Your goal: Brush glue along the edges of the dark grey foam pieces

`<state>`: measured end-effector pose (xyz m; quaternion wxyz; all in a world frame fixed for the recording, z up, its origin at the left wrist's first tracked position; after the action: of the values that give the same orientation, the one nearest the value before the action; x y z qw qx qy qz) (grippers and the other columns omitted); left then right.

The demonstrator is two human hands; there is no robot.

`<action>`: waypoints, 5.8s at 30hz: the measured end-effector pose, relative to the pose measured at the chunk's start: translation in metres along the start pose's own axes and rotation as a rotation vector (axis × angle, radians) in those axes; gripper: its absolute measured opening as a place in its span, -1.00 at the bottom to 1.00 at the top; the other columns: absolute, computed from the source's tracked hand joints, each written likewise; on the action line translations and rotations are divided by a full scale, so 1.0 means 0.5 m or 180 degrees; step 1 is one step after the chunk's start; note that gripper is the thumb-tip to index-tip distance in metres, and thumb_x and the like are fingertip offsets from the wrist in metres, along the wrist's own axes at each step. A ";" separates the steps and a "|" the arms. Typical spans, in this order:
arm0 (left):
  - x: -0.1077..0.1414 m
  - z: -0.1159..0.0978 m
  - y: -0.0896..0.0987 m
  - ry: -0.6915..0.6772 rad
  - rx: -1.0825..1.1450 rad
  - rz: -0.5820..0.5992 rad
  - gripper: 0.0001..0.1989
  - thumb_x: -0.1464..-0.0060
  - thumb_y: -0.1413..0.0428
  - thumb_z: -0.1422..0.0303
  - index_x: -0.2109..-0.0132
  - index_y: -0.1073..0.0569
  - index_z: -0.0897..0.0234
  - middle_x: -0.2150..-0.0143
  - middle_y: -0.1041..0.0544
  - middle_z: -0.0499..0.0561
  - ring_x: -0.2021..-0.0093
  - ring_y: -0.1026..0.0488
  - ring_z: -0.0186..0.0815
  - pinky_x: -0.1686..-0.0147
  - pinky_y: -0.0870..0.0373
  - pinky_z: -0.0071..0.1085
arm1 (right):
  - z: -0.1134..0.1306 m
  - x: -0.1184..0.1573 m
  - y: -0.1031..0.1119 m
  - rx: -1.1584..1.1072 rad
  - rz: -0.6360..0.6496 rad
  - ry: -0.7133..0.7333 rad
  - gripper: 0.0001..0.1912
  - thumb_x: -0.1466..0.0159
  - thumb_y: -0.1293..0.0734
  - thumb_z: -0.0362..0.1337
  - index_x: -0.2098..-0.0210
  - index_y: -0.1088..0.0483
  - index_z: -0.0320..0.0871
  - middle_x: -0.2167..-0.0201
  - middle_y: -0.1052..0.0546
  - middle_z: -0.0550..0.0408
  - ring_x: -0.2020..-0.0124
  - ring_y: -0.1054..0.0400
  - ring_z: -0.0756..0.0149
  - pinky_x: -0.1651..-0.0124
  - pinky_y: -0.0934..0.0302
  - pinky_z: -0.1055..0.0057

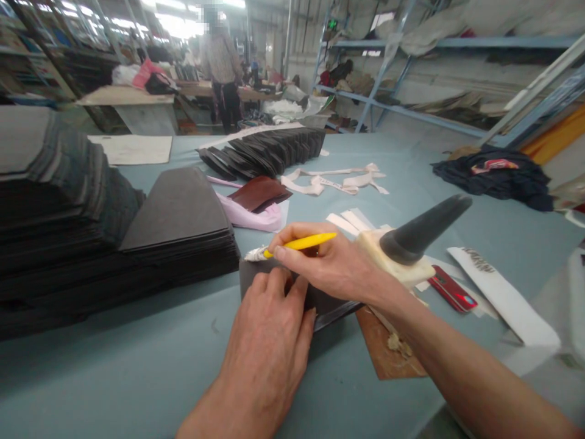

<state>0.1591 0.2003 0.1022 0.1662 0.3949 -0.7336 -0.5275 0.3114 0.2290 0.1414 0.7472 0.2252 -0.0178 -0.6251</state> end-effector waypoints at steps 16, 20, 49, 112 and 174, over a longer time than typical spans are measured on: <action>0.010 0.002 -0.010 -0.0312 -0.0269 -0.0375 -0.72 -0.32 -0.04 0.43 -0.09 -0.55 0.29 0.06 -0.52 0.16 0.12 -0.44 -0.04 0.09 -0.58 0.08 | -0.005 0.005 0.012 0.0067 -0.0399 -0.0197 -0.83 -0.34 -0.37 -0.27 0.39 -0.50 -0.15 0.45 -0.48 0.24 0.40 -0.32 0.45 0.35 -0.15 0.46; 0.010 0.002 -0.006 -0.0585 -0.0437 -0.0583 -0.69 -0.34 -0.03 0.44 -0.13 -0.54 0.38 0.06 -0.55 0.18 0.14 -0.45 -0.05 0.15 -0.58 0.00 | -0.004 0.015 0.038 0.0346 -0.0765 -0.0184 -0.78 -0.35 -0.38 -0.24 0.43 -0.49 -0.15 0.46 -0.49 0.22 0.41 -0.30 0.44 0.36 -0.13 0.44; 0.009 0.007 -0.006 -0.0487 -0.0345 -0.0463 -0.63 -0.38 -0.02 0.36 -0.20 -0.56 0.35 0.02 -0.53 0.22 0.10 -0.47 -0.03 0.07 -0.61 0.04 | -0.002 0.007 0.046 0.0735 -0.0859 -0.0579 -0.79 -0.36 -0.39 -0.24 0.42 -0.44 -0.14 0.54 -0.35 0.23 0.51 -0.13 0.45 0.46 0.04 0.38; 0.008 0.027 -0.015 -0.0600 -0.0589 -0.0418 -0.40 -0.51 0.21 0.13 -0.26 -0.56 0.40 -0.04 -0.52 0.25 0.06 -0.44 0.00 0.00 -0.42 0.02 | 0.014 0.052 0.232 0.1121 -0.0563 -0.0675 -0.51 -0.22 -0.58 -0.35 0.61 -0.22 -0.07 0.69 -0.15 0.35 0.61 0.02 0.52 0.56 0.15 0.41; 0.007 -0.012 0.002 -0.0032 -0.0220 -0.0023 -0.73 -0.38 -0.01 0.30 -0.04 -0.54 0.30 -0.01 -0.51 0.23 0.04 -0.41 0.03 -0.04 -0.52 0.11 | 0.056 -0.081 -0.054 0.0568 -0.0558 -0.0146 -0.45 -0.46 -0.40 0.05 0.53 -0.23 -0.09 0.57 -0.28 0.25 0.44 -0.17 0.39 0.40 -0.08 0.37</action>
<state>0.1605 0.1940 0.1048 0.1742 0.3889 -0.7144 -0.5551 0.2690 0.2552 0.1673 0.6661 0.2771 -0.0706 -0.6889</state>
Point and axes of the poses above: each hand's wrist, its own x-axis away from the middle knuckle, its own y-axis out of the back of the hand, z = x × y, the point moved 1 cm from there along -x, towards the middle knuckle
